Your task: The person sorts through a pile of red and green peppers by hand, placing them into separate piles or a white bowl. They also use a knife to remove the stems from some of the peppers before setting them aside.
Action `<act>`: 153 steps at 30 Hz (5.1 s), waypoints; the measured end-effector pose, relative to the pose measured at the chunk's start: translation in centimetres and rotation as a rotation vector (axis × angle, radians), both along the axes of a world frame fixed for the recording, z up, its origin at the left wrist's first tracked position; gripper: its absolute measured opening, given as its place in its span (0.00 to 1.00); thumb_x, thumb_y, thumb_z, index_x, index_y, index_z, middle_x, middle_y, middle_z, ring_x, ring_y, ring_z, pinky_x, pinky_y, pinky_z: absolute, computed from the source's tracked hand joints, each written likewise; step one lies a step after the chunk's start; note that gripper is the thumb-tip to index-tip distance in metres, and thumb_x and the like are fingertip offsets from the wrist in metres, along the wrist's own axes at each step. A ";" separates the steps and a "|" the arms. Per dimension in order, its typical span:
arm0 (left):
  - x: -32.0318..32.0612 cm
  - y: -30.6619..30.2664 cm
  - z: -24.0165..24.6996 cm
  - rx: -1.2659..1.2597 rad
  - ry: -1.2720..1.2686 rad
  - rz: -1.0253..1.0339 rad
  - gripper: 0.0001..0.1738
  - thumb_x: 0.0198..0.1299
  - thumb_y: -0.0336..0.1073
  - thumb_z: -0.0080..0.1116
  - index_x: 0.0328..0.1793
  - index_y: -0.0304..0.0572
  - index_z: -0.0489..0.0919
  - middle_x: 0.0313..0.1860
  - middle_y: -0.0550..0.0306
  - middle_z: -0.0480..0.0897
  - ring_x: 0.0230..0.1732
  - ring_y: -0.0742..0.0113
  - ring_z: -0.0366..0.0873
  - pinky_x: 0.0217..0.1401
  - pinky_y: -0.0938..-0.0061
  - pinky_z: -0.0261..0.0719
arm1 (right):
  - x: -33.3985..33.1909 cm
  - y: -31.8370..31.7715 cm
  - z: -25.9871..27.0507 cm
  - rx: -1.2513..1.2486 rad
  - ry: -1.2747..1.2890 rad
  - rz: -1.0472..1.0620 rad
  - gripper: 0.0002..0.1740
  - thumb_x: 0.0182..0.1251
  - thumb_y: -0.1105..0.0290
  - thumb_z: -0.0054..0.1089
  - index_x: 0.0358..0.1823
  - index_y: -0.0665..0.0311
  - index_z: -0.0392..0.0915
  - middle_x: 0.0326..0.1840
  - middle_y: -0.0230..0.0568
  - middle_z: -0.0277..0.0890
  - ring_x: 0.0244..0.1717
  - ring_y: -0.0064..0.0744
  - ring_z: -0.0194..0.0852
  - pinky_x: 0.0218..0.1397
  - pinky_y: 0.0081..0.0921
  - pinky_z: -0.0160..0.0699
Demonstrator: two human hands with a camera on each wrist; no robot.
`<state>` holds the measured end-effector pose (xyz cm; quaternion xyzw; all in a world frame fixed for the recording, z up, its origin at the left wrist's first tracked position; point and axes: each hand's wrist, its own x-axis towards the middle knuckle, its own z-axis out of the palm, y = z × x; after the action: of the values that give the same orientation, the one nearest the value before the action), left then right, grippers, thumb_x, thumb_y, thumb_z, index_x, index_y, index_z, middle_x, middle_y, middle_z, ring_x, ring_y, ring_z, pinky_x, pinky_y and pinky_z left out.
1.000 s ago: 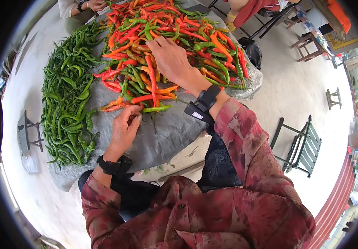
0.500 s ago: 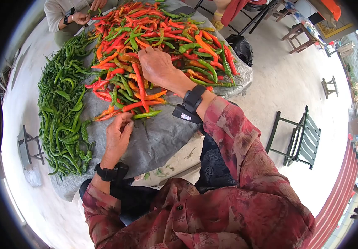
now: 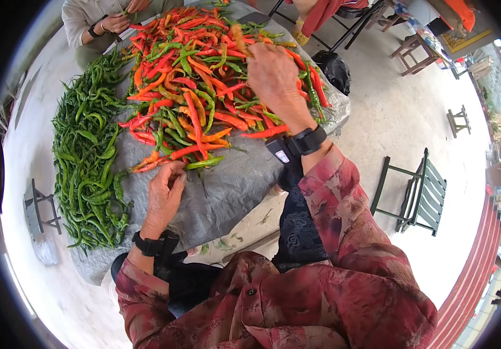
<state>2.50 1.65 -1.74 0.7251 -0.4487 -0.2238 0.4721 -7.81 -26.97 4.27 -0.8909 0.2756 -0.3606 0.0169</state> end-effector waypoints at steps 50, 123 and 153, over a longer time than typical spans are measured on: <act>0.0 0.0 -0.4 0.025 -0.002 -0.012 0.12 0.60 0.25 0.54 0.51 0.36 0.74 0.33 0.59 0.78 0.31 0.75 0.76 0.35 0.79 0.75 | -5.5 -0.8 0.1 0.811 0.019 0.356 0.14 0.68 0.63 0.51 0.35 0.69 0.74 0.20 0.39 0.74 0.21 0.27 0.71 0.26 0.25 0.66; -0.2 -0.2 -0.2 -0.018 -0.035 -0.006 0.14 0.56 0.23 0.57 0.49 0.38 0.74 0.33 0.52 0.78 0.29 0.63 0.79 0.32 0.73 0.76 | 4.9 2.1 -3.9 0.409 0.515 0.279 0.23 0.53 0.63 0.57 0.50 0.63 0.65 0.37 0.56 0.77 0.44 0.58 0.73 0.48 0.48 0.72; -1.3 0.5 1.0 -0.023 -0.118 -0.017 0.08 0.56 0.24 0.57 0.42 0.37 0.78 0.32 0.52 0.80 0.26 0.63 0.77 0.30 0.74 0.74 | -1.0 5.4 0.7 0.530 -0.160 0.474 0.09 0.63 0.74 0.55 0.44 0.67 0.77 0.32 0.46 0.78 0.29 0.37 0.79 0.32 0.29 0.75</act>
<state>1.24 2.13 -0.72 0.7277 -0.4842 -0.1794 0.4514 -8.85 -21.56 4.93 -0.8638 0.1431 -0.3310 0.3519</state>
